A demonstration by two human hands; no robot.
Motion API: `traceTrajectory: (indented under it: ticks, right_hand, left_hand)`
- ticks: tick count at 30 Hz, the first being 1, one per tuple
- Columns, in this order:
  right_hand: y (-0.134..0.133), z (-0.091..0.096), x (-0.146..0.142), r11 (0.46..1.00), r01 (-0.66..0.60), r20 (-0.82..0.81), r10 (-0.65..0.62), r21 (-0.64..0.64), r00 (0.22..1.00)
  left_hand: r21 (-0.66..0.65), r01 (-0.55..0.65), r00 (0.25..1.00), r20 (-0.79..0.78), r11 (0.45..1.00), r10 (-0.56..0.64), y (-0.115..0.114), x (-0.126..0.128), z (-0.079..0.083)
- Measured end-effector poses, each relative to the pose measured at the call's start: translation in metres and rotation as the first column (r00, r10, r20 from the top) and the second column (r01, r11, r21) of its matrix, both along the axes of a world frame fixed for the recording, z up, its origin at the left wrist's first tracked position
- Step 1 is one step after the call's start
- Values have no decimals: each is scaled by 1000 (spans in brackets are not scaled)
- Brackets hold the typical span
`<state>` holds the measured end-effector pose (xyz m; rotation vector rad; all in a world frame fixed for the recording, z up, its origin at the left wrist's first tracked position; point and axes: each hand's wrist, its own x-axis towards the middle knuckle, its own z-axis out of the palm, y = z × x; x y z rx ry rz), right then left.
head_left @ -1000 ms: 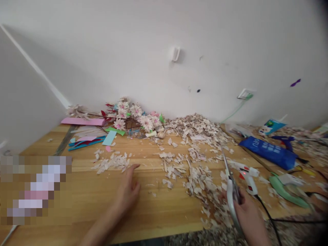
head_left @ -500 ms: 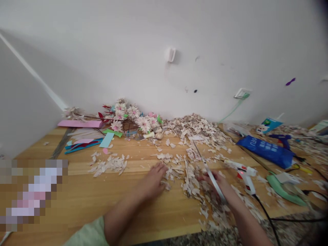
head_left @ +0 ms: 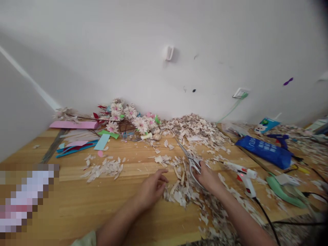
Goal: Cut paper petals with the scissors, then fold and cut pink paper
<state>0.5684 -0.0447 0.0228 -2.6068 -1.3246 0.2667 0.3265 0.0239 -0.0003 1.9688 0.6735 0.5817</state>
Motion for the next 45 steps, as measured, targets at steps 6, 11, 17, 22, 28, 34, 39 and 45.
traceTrajectory:
  ticks: [6,11,17,22,28,34,39,45]
  right_hand:
    - [-2,9,5,998,52,49,-50,-34,998]
    - [-2,2,-4,999,-21,-36,20,-24,999]
    - [5,-2,-3,999,-23,-190,29,36,981]
    - [2,16,-3,986,-58,-432,121,156,894]
    - [-7,39,-29,961,-68,-605,223,269,764]
    - [4,42,-38,956,-140,-602,273,258,750]
    - [9,29,-18,982,-123,-392,170,143,904]
    - [-5,10,-9,997,-63,-171,57,-35,984]
  left_hand:
    - [110,-53,997,-54,993,59,1,-8,-2]
    - [130,-58,997,-38,990,63,-1,-7,1]
    - [137,-55,997,-46,989,62,0,-8,0]
    - [140,-64,997,-30,988,69,1,-8,0]
    - [-38,-92,994,55,995,94,-2,-3,-2]
    - [-196,-106,969,199,975,145,-3,2,-4]
    - [-230,-162,956,205,960,210,-2,2,-2]
    - [-175,-187,961,173,967,217,-4,2,0]
